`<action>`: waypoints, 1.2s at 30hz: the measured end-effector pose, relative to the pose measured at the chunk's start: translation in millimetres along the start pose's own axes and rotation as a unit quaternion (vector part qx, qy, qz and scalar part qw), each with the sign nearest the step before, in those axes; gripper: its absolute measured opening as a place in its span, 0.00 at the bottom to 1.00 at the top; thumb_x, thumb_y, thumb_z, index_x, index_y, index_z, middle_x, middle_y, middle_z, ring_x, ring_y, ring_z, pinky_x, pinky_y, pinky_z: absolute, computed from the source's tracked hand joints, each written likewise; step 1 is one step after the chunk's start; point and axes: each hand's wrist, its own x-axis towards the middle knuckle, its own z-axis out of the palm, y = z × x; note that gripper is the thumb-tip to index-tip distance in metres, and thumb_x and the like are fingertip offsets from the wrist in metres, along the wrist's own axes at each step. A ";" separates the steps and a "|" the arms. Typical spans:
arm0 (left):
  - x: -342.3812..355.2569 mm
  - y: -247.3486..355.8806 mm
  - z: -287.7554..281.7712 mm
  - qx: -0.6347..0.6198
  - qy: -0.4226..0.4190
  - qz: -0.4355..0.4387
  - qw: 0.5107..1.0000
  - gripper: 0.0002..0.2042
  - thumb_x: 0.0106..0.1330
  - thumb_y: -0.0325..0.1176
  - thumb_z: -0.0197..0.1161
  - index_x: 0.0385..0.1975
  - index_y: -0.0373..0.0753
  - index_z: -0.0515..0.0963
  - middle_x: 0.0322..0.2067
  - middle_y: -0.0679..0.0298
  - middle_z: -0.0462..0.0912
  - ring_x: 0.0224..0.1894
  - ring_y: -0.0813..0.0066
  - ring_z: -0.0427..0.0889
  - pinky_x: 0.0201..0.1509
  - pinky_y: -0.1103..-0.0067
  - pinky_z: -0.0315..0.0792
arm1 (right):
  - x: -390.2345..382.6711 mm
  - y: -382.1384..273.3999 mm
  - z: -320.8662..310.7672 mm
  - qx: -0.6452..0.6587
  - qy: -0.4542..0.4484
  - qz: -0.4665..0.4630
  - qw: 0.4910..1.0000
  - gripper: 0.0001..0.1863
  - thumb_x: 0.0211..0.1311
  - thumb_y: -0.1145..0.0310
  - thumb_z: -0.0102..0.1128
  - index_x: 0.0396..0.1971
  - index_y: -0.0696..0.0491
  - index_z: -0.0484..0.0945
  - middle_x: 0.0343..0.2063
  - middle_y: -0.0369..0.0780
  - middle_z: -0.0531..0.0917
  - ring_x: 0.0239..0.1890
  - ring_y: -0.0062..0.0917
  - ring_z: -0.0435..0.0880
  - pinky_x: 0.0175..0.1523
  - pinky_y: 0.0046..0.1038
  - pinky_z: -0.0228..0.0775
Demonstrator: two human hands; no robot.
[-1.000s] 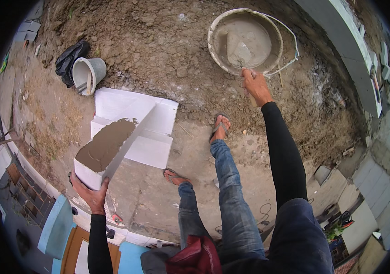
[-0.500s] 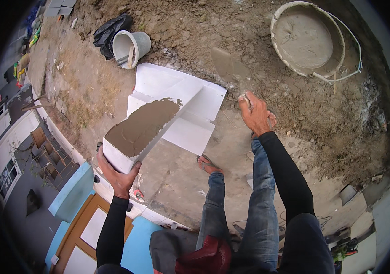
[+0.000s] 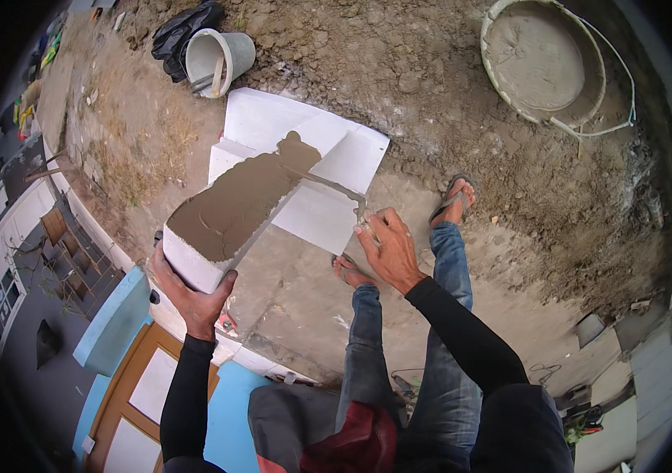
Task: The person applies mortar to a lightweight concrete block using a trowel, then places it onto a curved wall and hammers it into position.
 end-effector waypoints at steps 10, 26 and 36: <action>-0.2 1.6 -3.2 0.025 -0.007 0.007 1.000 0.54 0.31 0.41 0.83 0.65 0.34 0.60 0.55 0.53 0.66 0.59 0.54 0.67 0.65 0.61 0.61 | 106.7 17.0 -51.8 0.244 -0.368 0.193 0.876 0.23 0.76 0.48 0.44 0.47 0.55 0.71 0.23 0.36 0.74 0.18 0.18 0.74 0.28 0.24 0.70; -4.6 -4.2 -3.0 0.001 -0.022 -0.023 1.000 0.58 0.33 0.41 0.78 0.70 0.32 0.55 0.62 0.51 0.64 0.65 0.53 0.66 0.71 0.63 0.58 | 195.4 147.1 49.8 -0.004 -0.386 0.104 0.917 0.29 0.72 0.46 0.38 0.51 0.59 0.73 0.26 0.42 0.78 0.30 0.31 0.81 0.44 0.36 0.72; -1.2 -4.2 0.1 0.030 0.012 0.030 0.999 0.56 0.31 0.43 0.81 0.67 0.36 0.60 0.58 0.52 0.66 0.62 0.51 0.63 0.68 0.56 0.57 | 71.2 39.9 -157.7 -0.152 -0.167 0.140 0.964 0.28 0.72 0.49 0.40 0.52 0.59 0.75 0.36 0.60 0.83 0.43 0.58 0.81 0.53 0.50 0.69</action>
